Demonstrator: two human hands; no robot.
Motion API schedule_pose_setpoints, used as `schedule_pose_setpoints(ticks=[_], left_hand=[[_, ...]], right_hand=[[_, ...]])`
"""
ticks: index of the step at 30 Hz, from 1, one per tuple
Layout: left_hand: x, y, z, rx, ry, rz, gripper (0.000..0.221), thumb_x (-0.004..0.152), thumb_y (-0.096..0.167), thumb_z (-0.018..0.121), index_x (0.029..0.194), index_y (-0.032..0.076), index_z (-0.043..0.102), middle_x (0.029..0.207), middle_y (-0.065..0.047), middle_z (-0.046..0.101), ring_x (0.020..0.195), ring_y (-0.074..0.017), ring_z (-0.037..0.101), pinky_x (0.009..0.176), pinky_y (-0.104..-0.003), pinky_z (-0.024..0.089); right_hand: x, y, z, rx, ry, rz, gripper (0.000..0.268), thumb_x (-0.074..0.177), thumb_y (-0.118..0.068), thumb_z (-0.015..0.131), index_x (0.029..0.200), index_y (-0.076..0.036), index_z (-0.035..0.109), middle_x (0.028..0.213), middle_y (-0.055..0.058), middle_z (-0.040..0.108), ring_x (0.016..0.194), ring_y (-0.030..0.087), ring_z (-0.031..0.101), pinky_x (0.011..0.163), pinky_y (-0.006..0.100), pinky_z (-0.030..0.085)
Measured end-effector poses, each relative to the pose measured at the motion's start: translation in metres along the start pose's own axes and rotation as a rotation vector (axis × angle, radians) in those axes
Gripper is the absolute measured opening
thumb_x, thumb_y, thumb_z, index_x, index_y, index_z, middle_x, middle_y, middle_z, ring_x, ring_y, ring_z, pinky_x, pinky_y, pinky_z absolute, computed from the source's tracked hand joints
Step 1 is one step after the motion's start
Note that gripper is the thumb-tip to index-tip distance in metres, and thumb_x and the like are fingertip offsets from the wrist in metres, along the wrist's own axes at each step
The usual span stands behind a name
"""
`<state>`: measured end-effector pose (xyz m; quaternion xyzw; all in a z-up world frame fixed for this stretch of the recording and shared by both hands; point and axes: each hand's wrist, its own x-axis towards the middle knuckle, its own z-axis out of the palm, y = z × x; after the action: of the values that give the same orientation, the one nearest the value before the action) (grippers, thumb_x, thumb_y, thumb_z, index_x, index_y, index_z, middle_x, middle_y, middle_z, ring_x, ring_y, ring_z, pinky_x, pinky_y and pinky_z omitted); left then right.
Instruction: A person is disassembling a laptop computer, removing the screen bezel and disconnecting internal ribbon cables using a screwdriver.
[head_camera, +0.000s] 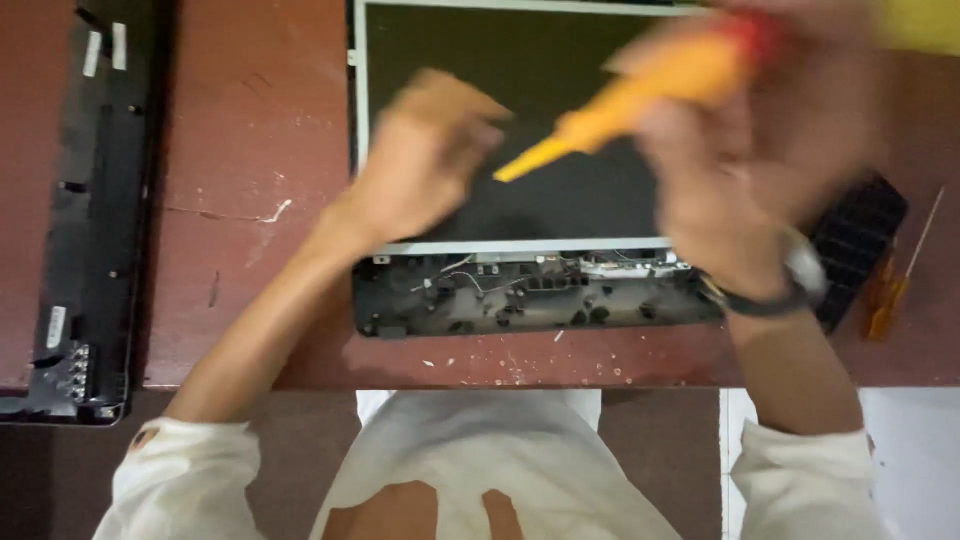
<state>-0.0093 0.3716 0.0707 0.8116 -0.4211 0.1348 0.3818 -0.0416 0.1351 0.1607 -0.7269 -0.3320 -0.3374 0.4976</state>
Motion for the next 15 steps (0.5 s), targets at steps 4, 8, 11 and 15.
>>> schedule_pose_setpoints(ticks=[4, 8, 11, 15], left_hand=[[-0.082, -0.010, -0.028, -0.232, 0.486, -0.412, 0.017, 0.106, 0.005, 0.053, 0.121, 0.004, 0.063, 0.117, -0.011, 0.068, 0.109, -0.0240, 0.066, 0.094, -0.036, 0.051], [-0.134, 0.001, -0.017, -0.353, 0.458, -0.537, 0.024, 0.105, 0.010, 0.058, 0.126, 0.005, 0.069, 0.129, -0.014, 0.063, 0.123, -0.0260, 0.061, 0.111, -0.039, 0.046], [-0.142, 0.000, -0.012, -0.243, 0.485, -0.506, 0.022, 0.105, 0.014, 0.064, 0.125, 0.007, 0.070, 0.124, -0.012, 0.063, 0.119, -0.0277, 0.063, 0.107, -0.040, 0.047], [-0.137, 0.005, -0.016, -0.254, 0.510, -0.541, 0.029, 0.097, 0.001, 0.071, 0.125, 0.006, 0.071, 0.119, -0.010, 0.062, 0.117, -0.0256, 0.063, 0.106, -0.039, 0.050]], right_hand=[[0.013, 0.003, 0.074, 0.199, -0.370, 0.054, 0.040, 0.111, -0.006, 0.073, 0.141, -0.005, 0.047, 0.128, 0.022, 0.062, 0.113, 0.033, 0.071, 0.103, 0.040, 0.064], [0.004, 0.009, 0.125, 0.168, -0.561, -0.059, 0.036, 0.113, -0.008, 0.071, 0.141, 0.001, 0.052, 0.113, 0.015, 0.059, 0.102, 0.028, 0.059, 0.099, 0.038, 0.054], [0.002, 0.016, 0.136, 0.107, -0.611, -0.107, 0.037, 0.114, -0.006, 0.073, 0.144, 0.000, 0.052, 0.117, 0.018, 0.059, 0.103, 0.030, 0.059, 0.096, 0.038, 0.053], [0.005, 0.016, 0.142, 0.105, -0.607, -0.107, 0.037, 0.113, -0.005, 0.074, 0.141, 0.004, 0.051, 0.125, 0.020, 0.061, 0.107, 0.029, 0.065, 0.097, 0.036, 0.062]])
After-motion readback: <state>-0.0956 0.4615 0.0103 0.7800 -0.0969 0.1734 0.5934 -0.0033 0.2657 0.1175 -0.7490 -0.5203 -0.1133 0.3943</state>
